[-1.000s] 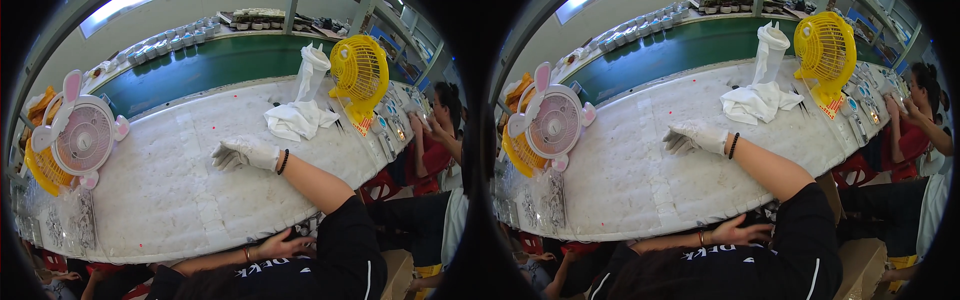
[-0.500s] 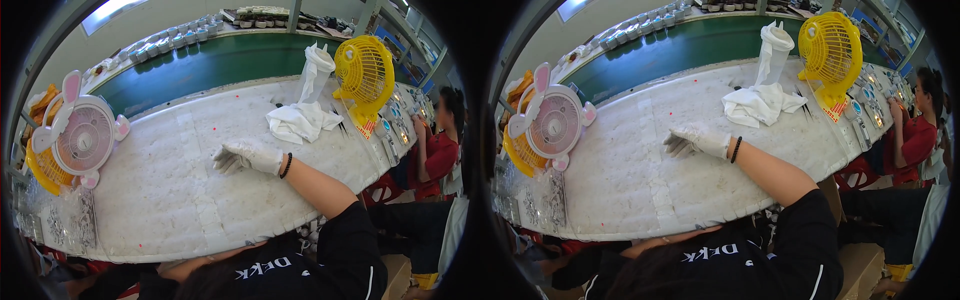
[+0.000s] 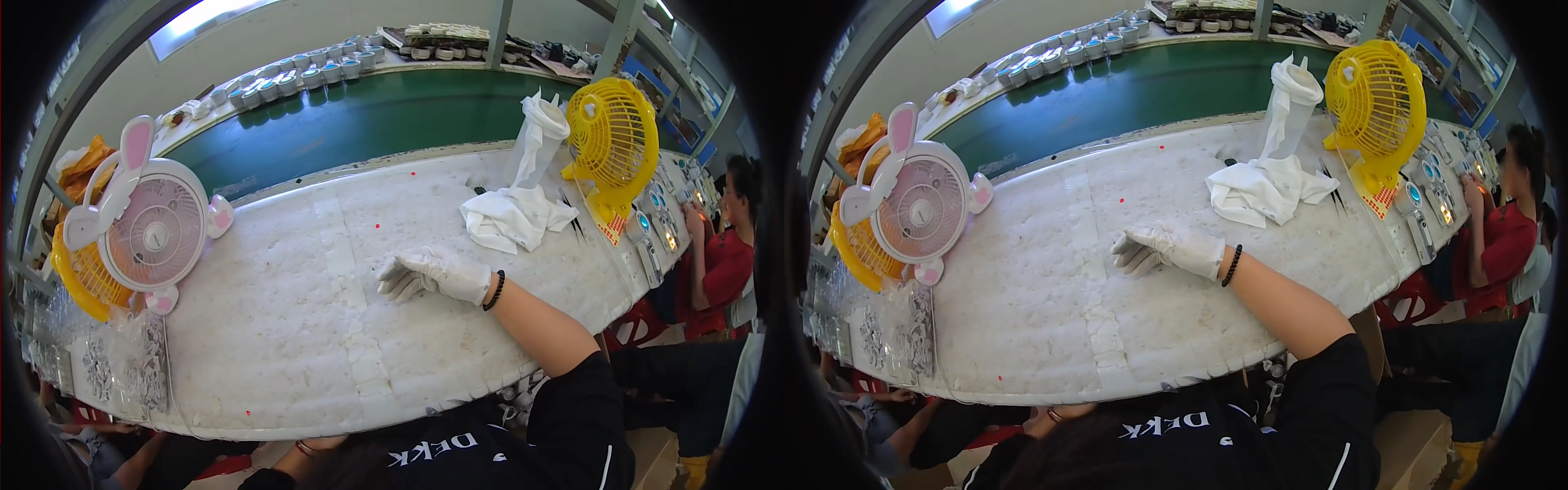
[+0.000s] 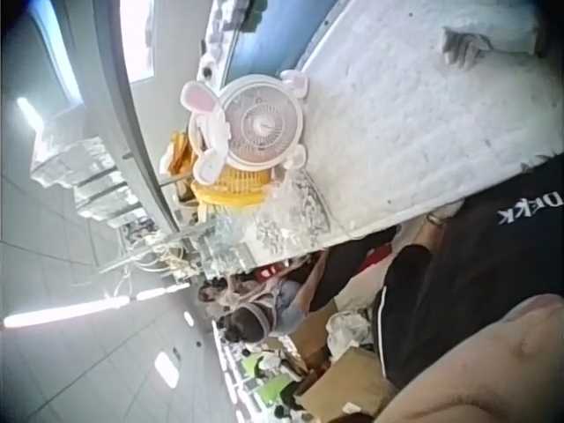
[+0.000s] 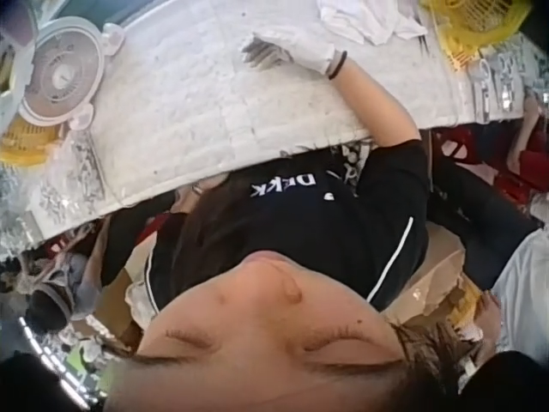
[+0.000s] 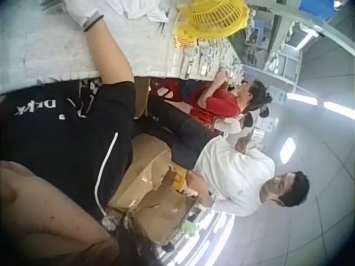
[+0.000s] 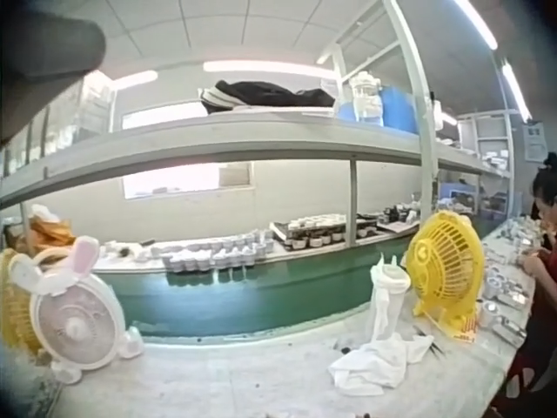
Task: The person tests handheld fans by pressing their power buttons, turns them over in hand, and places them onto the conveyor belt.
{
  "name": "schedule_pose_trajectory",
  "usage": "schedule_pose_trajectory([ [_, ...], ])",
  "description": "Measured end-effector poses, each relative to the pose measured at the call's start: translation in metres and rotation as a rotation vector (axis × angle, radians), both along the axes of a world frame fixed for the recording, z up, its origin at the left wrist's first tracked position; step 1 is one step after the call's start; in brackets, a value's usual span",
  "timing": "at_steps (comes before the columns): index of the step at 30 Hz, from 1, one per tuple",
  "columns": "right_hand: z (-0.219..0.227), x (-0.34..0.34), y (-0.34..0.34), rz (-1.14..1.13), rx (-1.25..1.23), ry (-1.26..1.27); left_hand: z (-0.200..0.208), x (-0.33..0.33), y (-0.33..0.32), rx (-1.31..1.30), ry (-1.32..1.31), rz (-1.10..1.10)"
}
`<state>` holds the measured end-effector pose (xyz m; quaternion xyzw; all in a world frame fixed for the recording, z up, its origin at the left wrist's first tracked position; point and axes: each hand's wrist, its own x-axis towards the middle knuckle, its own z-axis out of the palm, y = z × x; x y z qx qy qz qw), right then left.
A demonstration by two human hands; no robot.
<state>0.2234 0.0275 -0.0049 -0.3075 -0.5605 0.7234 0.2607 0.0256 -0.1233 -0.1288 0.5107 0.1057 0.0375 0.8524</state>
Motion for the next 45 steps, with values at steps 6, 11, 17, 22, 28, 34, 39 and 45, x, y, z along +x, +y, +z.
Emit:
schedule_pose_trajectory([
  [6,0.004,-0.005,0.002,0.001,-0.021,0.053,-0.002,-0.029,-0.004,0.131,0.067,0.033],
  [11,0.006,-0.006,0.006,0.049,-0.037,-0.029,-0.005,-0.053,-0.003,0.238,0.131,0.077],
  [17,0.005,-0.001,0.003,0.035,-0.077,-0.043,-0.007,-0.083,0.008,0.388,0.21,0.101],
  [22,0.006,-0.003,0.007,0.031,-0.166,-0.005,-0.015,-0.095,0.029,0.517,0.237,0.068],
  [28,0.009,-0.004,0.006,0.019,-0.164,0.012,-0.028,-0.105,0.04,0.642,0.262,0.041],
  [34,0.002,0.001,0.009,0.039,-0.197,0.11,-0.035,-0.119,0.042,0.761,0.318,0.081],
  [39,0.005,0.002,0.006,0.042,-0.155,0.093,-0.044,-0.14,0.021,0.823,0.388,0.12],
  [45,0.009,0.0,0.001,0.018,-0.069,0.018,-0.045,-0.149,0.011,0.944,0.457,0.161],
])
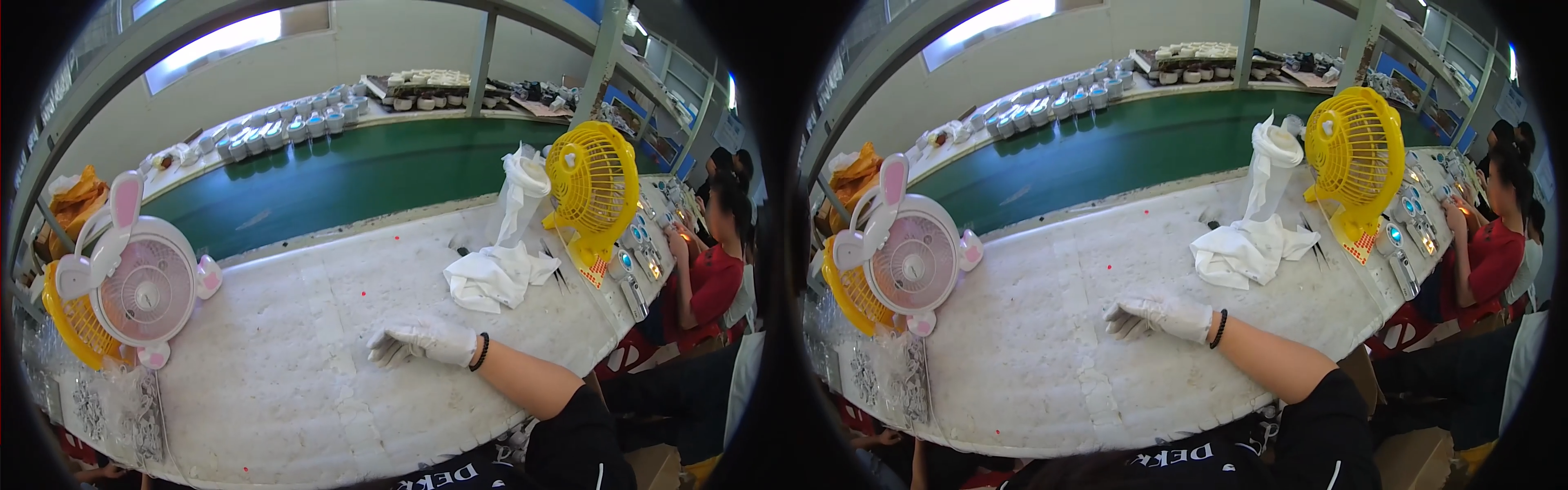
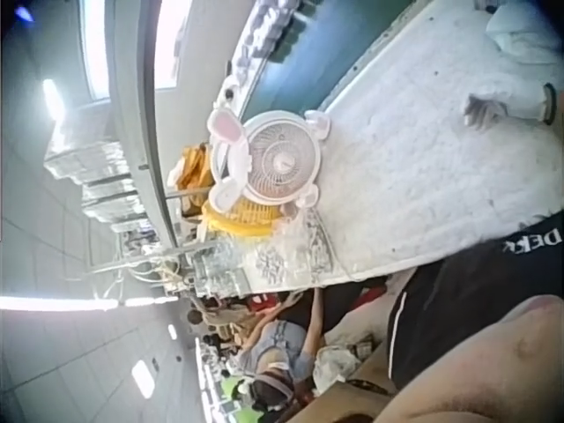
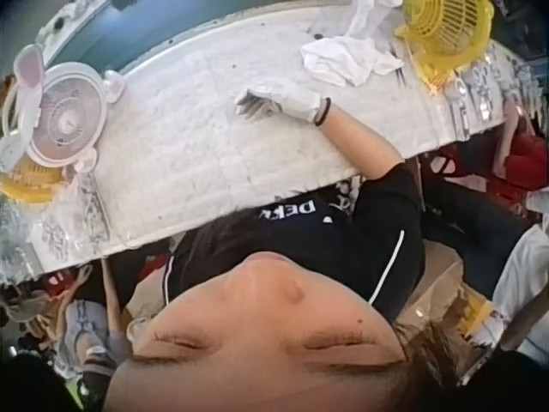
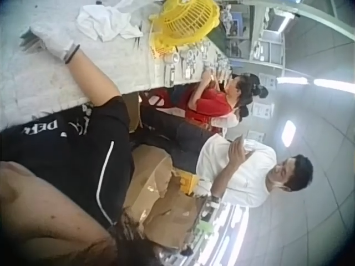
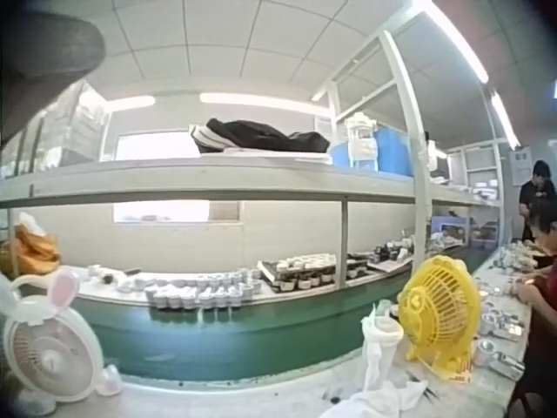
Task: The person tests handheld fans by pressing their power buttons, turns them over in hand, and places them onto the conveyor belt.
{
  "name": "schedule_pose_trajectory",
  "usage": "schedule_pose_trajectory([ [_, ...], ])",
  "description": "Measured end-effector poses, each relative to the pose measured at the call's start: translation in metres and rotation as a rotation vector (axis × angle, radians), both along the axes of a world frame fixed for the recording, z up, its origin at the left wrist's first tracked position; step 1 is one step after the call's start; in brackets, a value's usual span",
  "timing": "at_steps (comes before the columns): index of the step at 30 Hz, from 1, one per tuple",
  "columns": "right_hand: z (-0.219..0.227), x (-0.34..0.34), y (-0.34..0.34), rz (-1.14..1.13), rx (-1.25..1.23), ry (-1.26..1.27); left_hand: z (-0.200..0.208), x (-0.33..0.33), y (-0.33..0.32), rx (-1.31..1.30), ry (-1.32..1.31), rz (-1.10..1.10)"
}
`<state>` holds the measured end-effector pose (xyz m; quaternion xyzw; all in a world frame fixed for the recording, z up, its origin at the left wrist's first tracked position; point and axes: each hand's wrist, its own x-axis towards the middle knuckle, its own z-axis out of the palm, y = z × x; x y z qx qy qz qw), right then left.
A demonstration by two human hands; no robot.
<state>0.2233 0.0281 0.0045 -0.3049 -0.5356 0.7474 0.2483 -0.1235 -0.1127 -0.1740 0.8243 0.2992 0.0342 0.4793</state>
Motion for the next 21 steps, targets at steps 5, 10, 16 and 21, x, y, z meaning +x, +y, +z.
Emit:
schedule_pose_trajectory([
  [5,0.007,0.002,-0.009,0.014,0.029,-0.066,0.017,-0.019,0.021,0.157,0.089,-0.006],
  [10,-0.001,0.003,-0.01,-0.006,-0.007,0.006,0.032,-0.047,0.023,0.265,0.181,-0.007],
  [16,0.001,0.004,-0.011,-0.048,0.016,-0.039,0.034,-0.057,-0.011,0.339,0.247,0.081],
  [21,-0.005,-0.003,-0.009,-0.186,-0.028,0.031,0.048,-0.08,-0.064,0.374,0.352,0.209],
])
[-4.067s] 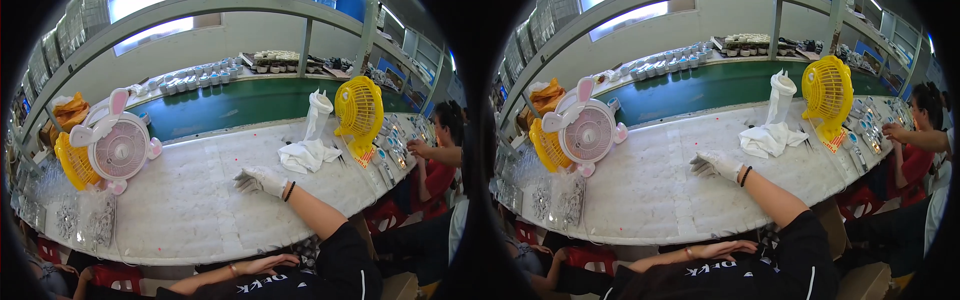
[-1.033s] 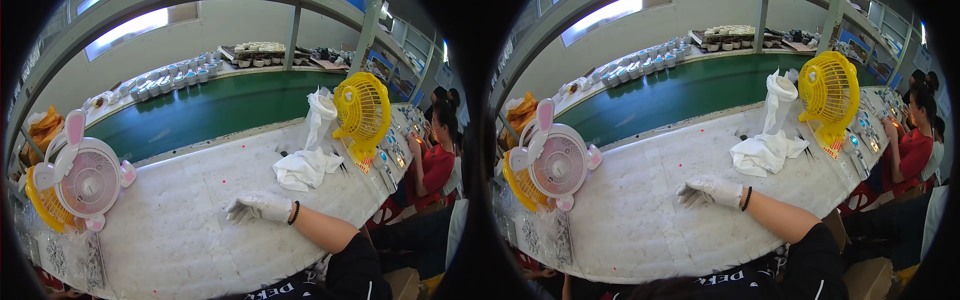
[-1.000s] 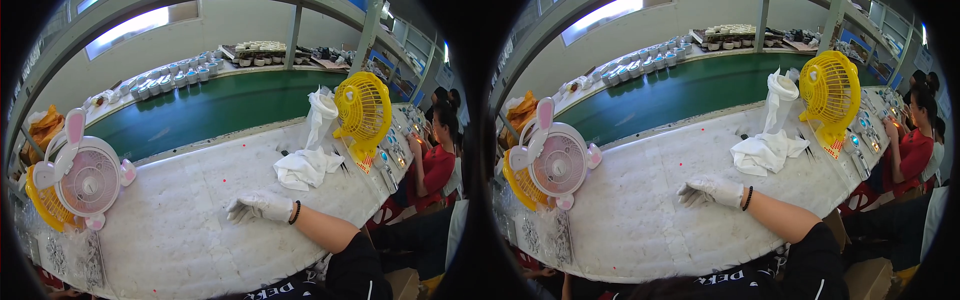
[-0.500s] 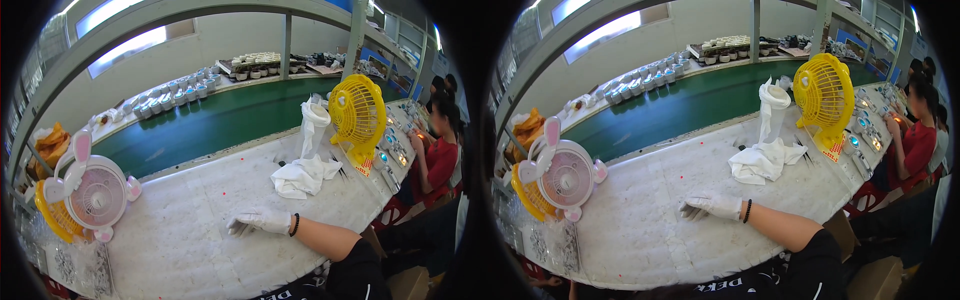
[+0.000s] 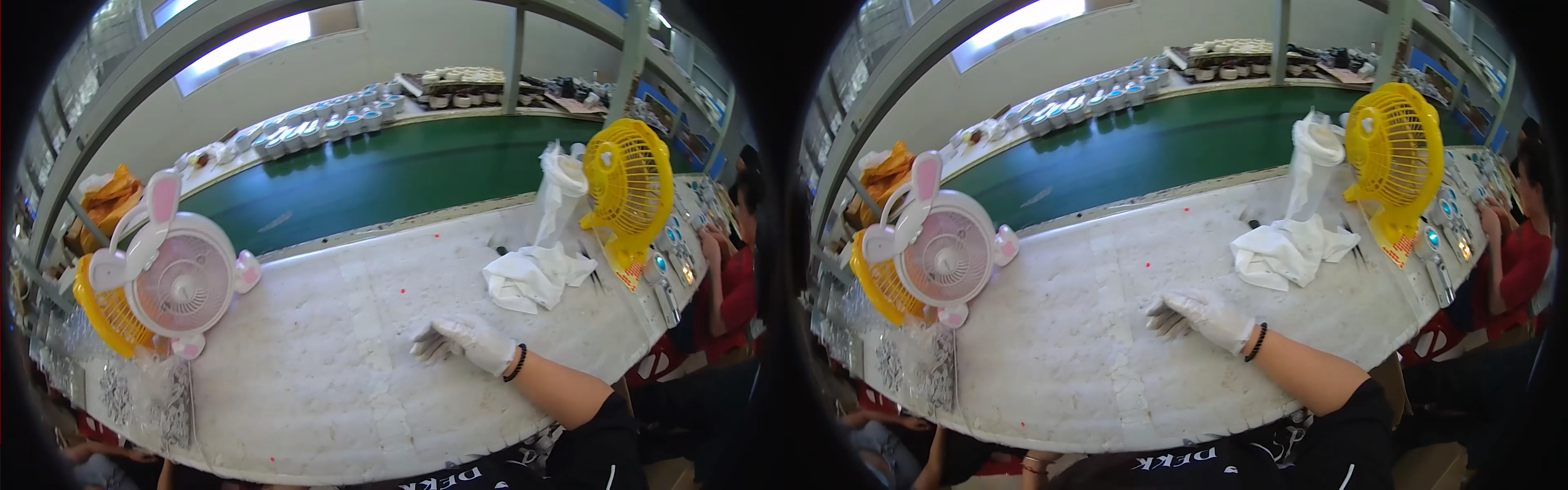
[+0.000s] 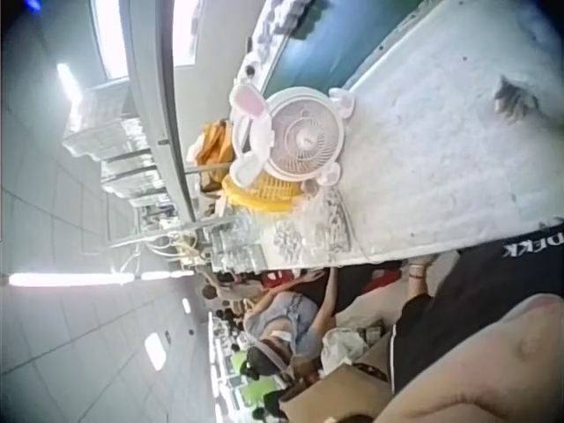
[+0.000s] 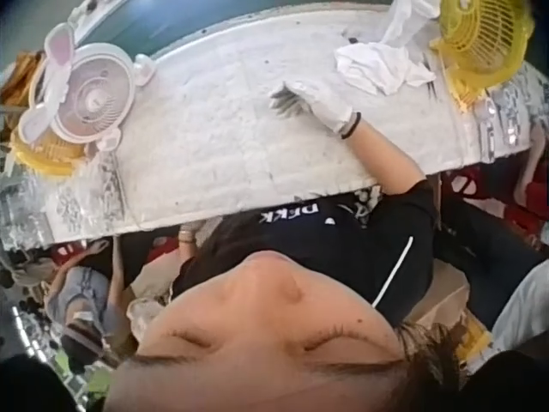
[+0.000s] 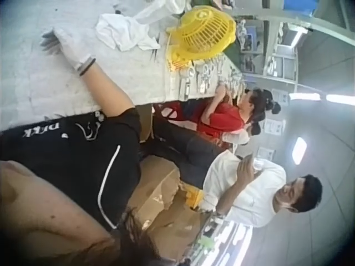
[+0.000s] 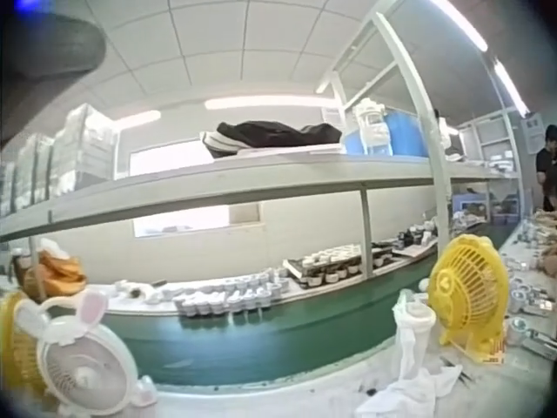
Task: The person tests handheld fans by pressing their power buttons, turns them over in hand, and places them onto the conveyor belt.
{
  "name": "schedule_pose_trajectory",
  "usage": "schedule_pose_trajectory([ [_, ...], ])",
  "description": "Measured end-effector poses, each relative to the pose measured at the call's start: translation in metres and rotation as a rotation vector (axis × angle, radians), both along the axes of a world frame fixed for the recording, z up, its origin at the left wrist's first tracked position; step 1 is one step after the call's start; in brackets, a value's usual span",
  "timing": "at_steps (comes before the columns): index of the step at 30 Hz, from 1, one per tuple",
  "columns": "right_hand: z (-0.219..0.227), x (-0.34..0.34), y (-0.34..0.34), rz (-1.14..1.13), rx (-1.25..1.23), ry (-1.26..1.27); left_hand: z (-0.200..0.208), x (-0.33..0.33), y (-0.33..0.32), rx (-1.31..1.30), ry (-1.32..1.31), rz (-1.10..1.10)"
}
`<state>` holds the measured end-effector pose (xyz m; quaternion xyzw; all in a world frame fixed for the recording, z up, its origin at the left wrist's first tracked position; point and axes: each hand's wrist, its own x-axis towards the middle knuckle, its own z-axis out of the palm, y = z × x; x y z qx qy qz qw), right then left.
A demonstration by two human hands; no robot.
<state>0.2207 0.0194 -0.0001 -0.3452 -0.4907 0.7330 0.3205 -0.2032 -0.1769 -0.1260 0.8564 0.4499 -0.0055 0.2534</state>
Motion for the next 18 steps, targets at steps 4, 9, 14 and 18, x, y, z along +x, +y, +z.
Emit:
schedule_pose_trajectory([
  [4,0.007,0.008,-0.007,-0.051,-0.015,0.001,0.047,0.007,-0.034,-0.293,0.058,0.134],
  [9,-0.001,0.001,-0.002,0.015,-0.037,0.043,0.186,0.052,-0.008,-0.777,-0.264,0.231],
  [14,-0.01,0.009,-0.001,0.007,-0.028,0.057,0.202,0.066,0.045,-0.743,-0.443,0.257],
  [18,-0.007,0.002,0.003,0.049,-0.004,0.047,0.192,0.107,0.1,-0.607,-0.717,0.318],
])
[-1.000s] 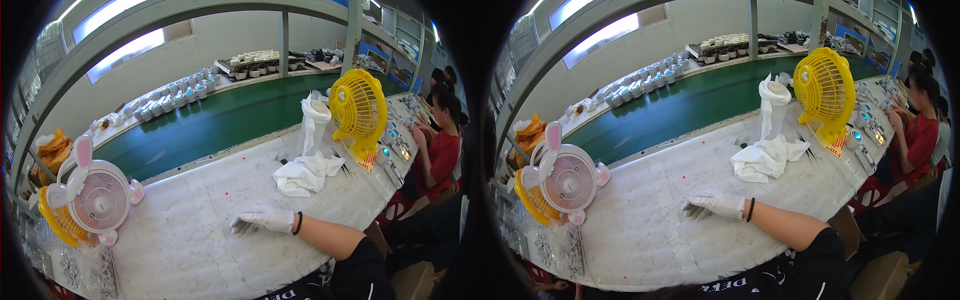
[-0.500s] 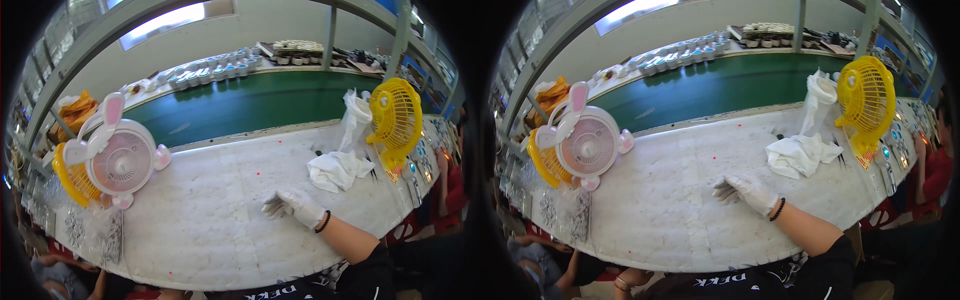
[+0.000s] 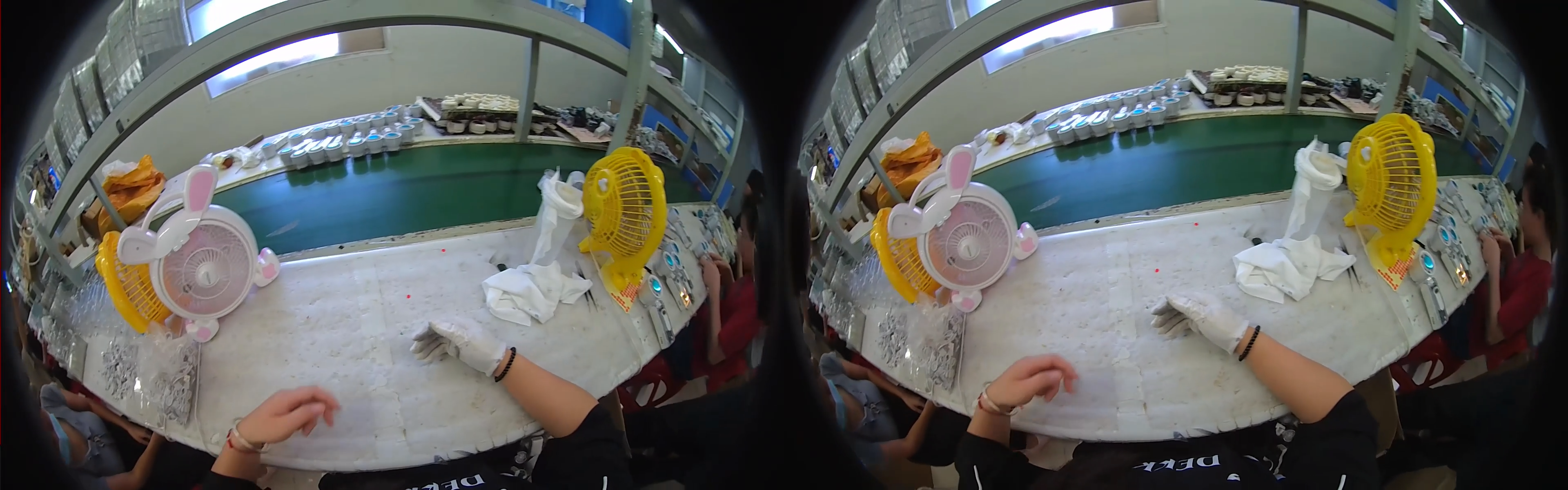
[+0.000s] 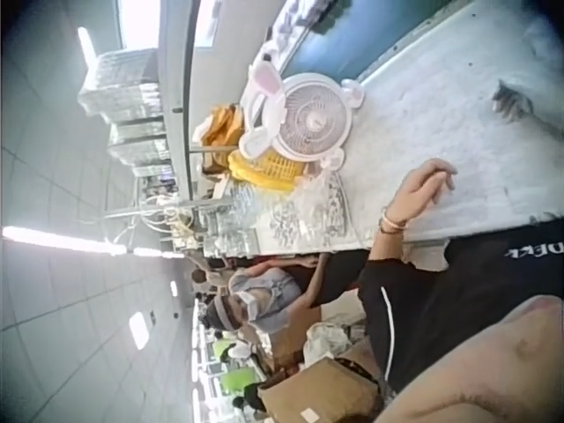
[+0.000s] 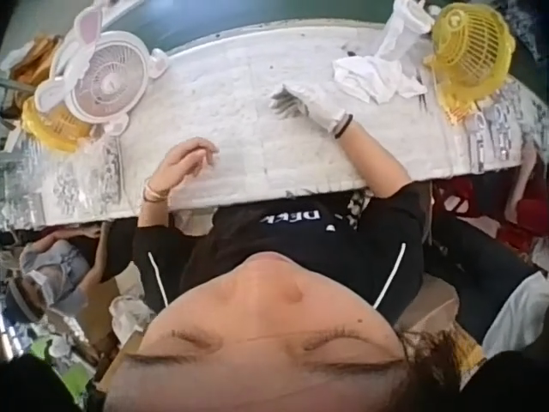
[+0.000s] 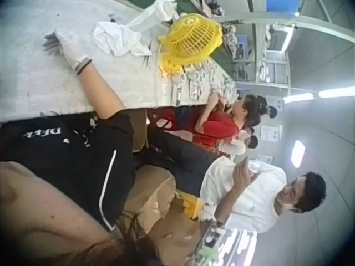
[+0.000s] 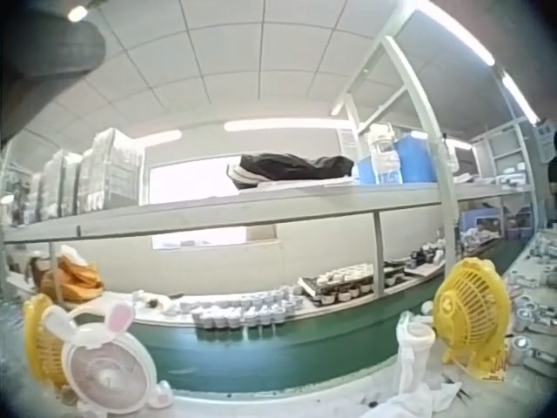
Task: The person tests handheld fans by pressing their power buttons, turns them over in hand, and places them onto the conveyor belt.
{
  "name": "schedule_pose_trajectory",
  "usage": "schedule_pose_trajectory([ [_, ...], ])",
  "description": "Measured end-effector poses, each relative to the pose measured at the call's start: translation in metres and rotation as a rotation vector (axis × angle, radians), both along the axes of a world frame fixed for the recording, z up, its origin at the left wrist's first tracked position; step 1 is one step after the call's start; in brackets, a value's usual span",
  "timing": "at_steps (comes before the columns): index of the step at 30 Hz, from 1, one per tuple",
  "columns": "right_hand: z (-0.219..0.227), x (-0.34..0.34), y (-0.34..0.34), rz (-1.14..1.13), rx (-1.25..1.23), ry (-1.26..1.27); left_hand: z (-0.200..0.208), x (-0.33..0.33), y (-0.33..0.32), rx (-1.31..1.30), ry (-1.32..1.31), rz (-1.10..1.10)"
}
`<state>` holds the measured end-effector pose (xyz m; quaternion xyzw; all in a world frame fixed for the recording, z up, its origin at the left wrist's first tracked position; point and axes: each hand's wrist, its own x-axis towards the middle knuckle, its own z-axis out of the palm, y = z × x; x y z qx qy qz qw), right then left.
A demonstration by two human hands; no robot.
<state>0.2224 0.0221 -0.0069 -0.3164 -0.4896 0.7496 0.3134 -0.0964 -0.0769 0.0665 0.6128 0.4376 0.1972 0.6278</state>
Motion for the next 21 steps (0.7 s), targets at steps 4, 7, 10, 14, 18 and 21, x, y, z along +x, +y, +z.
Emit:
schedule_pose_trajectory([
  [4,-0.003,0.001,0.002,0.018,0.025,-0.037,-0.018,0.036,0.037,0.096,-0.076,0.024],
  [7,0.004,0.001,0.001,0.044,0.048,-0.084,-0.031,0.035,0.054,0.089,-0.126,0.078],
  [10,0.012,0.006,0.002,0.086,0.04,-0.161,-0.044,0.024,0.06,0.067,-0.131,0.196],
  [14,0.018,0.004,-0.004,0.095,0.015,-0.214,-0.055,0.022,0.056,0.092,-0.087,0.275],
  [18,0.016,0.004,-0.003,0.095,0.055,-0.174,-0.053,0.027,0.052,0.091,-0.106,0.242],
  [21,0.019,0.002,-0.002,0.093,0.051,-0.175,-0.052,0.026,0.054,0.1,-0.094,0.246],
])
